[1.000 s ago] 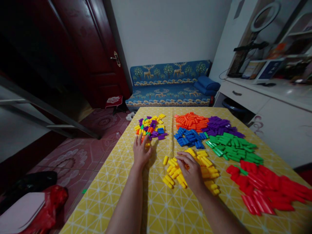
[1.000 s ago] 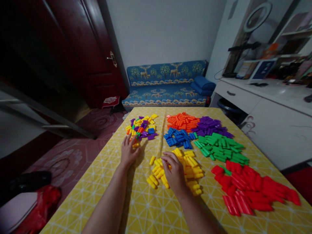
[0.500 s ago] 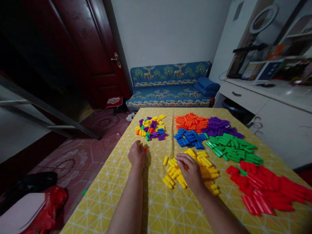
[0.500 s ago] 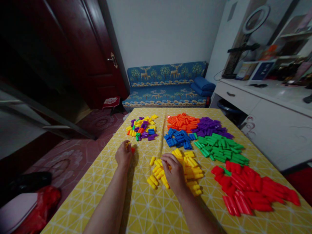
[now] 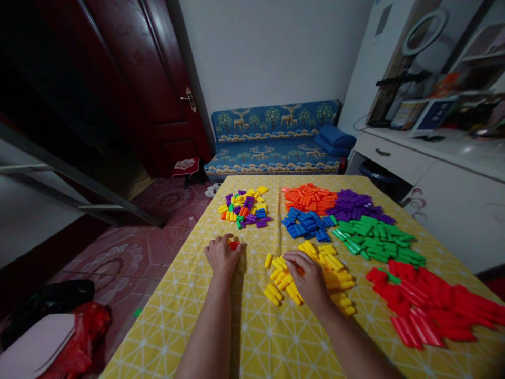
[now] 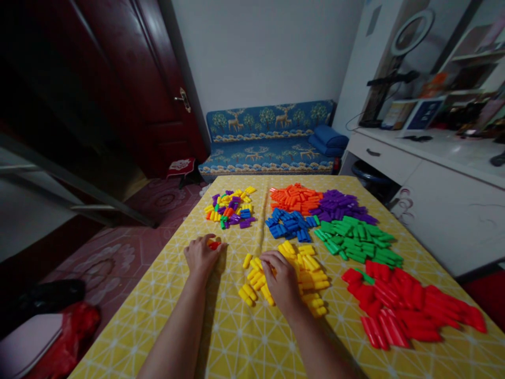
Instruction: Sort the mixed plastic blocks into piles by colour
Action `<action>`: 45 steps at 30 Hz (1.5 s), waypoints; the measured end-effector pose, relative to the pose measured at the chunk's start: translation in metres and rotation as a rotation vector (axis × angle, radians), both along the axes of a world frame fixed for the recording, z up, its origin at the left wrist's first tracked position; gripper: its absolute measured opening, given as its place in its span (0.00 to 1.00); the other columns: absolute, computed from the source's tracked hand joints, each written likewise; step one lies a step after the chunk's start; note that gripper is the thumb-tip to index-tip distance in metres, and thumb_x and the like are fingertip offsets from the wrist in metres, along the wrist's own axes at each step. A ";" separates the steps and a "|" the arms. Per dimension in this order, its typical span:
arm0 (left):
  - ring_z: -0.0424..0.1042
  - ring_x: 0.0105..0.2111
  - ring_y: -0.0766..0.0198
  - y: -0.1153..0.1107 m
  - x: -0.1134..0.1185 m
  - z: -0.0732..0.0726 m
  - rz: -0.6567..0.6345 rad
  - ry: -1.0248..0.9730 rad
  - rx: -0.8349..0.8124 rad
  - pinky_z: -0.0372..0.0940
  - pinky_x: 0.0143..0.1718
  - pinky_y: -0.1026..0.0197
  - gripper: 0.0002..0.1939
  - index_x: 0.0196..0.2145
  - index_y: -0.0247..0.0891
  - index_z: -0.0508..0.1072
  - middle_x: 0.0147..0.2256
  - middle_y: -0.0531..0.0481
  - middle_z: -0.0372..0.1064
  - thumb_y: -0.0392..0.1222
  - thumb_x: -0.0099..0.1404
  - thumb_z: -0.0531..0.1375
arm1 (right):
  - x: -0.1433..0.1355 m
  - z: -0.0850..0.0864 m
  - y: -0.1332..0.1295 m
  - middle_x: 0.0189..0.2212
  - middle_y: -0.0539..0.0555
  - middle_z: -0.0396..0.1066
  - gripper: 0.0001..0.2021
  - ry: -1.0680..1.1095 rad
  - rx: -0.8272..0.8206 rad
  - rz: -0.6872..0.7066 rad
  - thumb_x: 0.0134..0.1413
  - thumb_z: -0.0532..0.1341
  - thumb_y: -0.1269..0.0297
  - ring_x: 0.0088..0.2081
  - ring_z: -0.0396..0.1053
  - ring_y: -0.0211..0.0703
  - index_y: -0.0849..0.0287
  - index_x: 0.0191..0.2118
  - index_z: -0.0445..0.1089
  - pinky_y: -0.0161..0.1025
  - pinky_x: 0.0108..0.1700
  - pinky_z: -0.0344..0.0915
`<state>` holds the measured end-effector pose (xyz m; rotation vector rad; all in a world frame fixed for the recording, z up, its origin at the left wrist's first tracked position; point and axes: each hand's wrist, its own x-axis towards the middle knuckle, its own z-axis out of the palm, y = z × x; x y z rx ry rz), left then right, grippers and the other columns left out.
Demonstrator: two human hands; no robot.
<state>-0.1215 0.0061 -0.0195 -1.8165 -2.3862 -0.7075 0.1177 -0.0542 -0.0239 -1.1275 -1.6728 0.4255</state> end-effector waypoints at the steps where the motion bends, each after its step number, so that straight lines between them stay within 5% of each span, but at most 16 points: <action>1: 0.68 0.45 0.48 0.000 0.000 0.000 0.002 -0.003 -0.002 0.54 0.47 0.50 0.23 0.45 0.43 0.75 0.40 0.43 0.74 0.58 0.56 0.62 | 0.000 -0.001 0.000 0.37 0.56 0.74 0.08 -0.003 -0.004 0.002 0.60 0.55 0.70 0.41 0.72 0.45 0.57 0.37 0.72 0.43 0.46 0.70; 11: 0.65 0.46 0.49 0.001 -0.002 0.007 0.085 -0.039 0.479 0.48 0.54 0.50 0.19 0.41 0.40 0.74 0.37 0.45 0.74 0.55 0.57 0.62 | 0.001 -0.005 0.001 0.36 0.56 0.74 0.08 -0.013 -0.010 0.009 0.60 0.55 0.70 0.41 0.72 0.44 0.57 0.37 0.72 0.42 0.45 0.70; 21: 0.67 0.41 0.53 -0.011 0.028 0.016 -0.234 -0.083 0.571 0.52 0.51 0.51 0.12 0.29 0.40 0.71 0.31 0.48 0.72 0.51 0.58 0.63 | -0.001 0.003 -0.001 0.37 0.56 0.74 0.08 -0.001 -0.001 0.018 0.59 0.55 0.70 0.42 0.72 0.45 0.57 0.38 0.72 0.43 0.46 0.69; 25: 0.68 0.34 0.59 -0.012 0.039 0.015 -0.355 -0.195 0.544 0.58 0.42 0.55 0.12 0.28 0.39 0.68 0.29 0.50 0.69 0.49 0.58 0.63 | -0.013 0.016 0.000 0.38 0.57 0.74 0.08 0.061 -0.052 0.059 0.59 0.56 0.69 0.41 0.72 0.44 0.57 0.39 0.73 0.41 0.44 0.70; 28: 0.68 0.33 0.62 -0.011 0.041 0.012 -0.479 -0.354 0.513 0.62 0.36 0.60 0.10 0.32 0.39 0.68 0.31 0.50 0.67 0.47 0.59 0.63 | -0.029 0.027 0.008 0.40 0.57 0.74 0.10 0.128 -0.197 0.133 0.57 0.57 0.66 0.38 0.73 0.42 0.58 0.43 0.72 0.39 0.40 0.70; 32: 0.69 0.41 0.60 -0.011 0.041 0.010 -0.703 -0.462 0.501 0.66 0.41 0.59 0.15 0.42 0.39 0.68 0.39 0.46 0.67 0.42 0.57 0.63 | -0.048 0.034 0.027 0.40 0.57 0.75 0.19 0.260 -0.443 0.184 0.54 0.60 0.57 0.38 0.74 0.43 0.60 0.49 0.69 0.39 0.40 0.71; 36: 0.69 0.43 0.58 -0.013 0.044 0.010 -0.864 -0.493 0.495 0.67 0.43 0.58 0.22 0.49 0.39 0.66 0.42 0.45 0.66 0.39 0.56 0.62 | -0.060 0.031 0.041 0.34 0.54 0.76 0.11 0.176 -0.510 0.181 0.48 0.62 0.64 0.36 0.74 0.43 0.60 0.40 0.72 0.37 0.39 0.70; 41: 0.70 0.40 0.60 -0.013 0.042 0.006 -0.813 -0.466 0.430 0.67 0.41 0.59 0.28 0.54 0.40 0.65 0.44 0.44 0.67 0.45 0.56 0.65 | -0.052 0.024 0.062 0.27 0.50 0.76 0.07 0.019 -0.475 0.104 0.44 0.61 0.69 0.30 0.74 0.40 0.58 0.32 0.74 0.33 0.34 0.68; 45: 0.69 0.32 0.64 -0.006 0.035 -0.001 -0.591 -0.397 0.455 0.66 0.39 0.59 0.22 0.51 0.41 0.69 0.41 0.46 0.69 0.45 0.59 0.63 | -0.011 0.029 0.106 0.24 0.51 0.75 0.05 0.021 -0.443 -0.037 0.42 0.63 0.66 0.28 0.73 0.42 0.59 0.29 0.74 0.34 0.30 0.67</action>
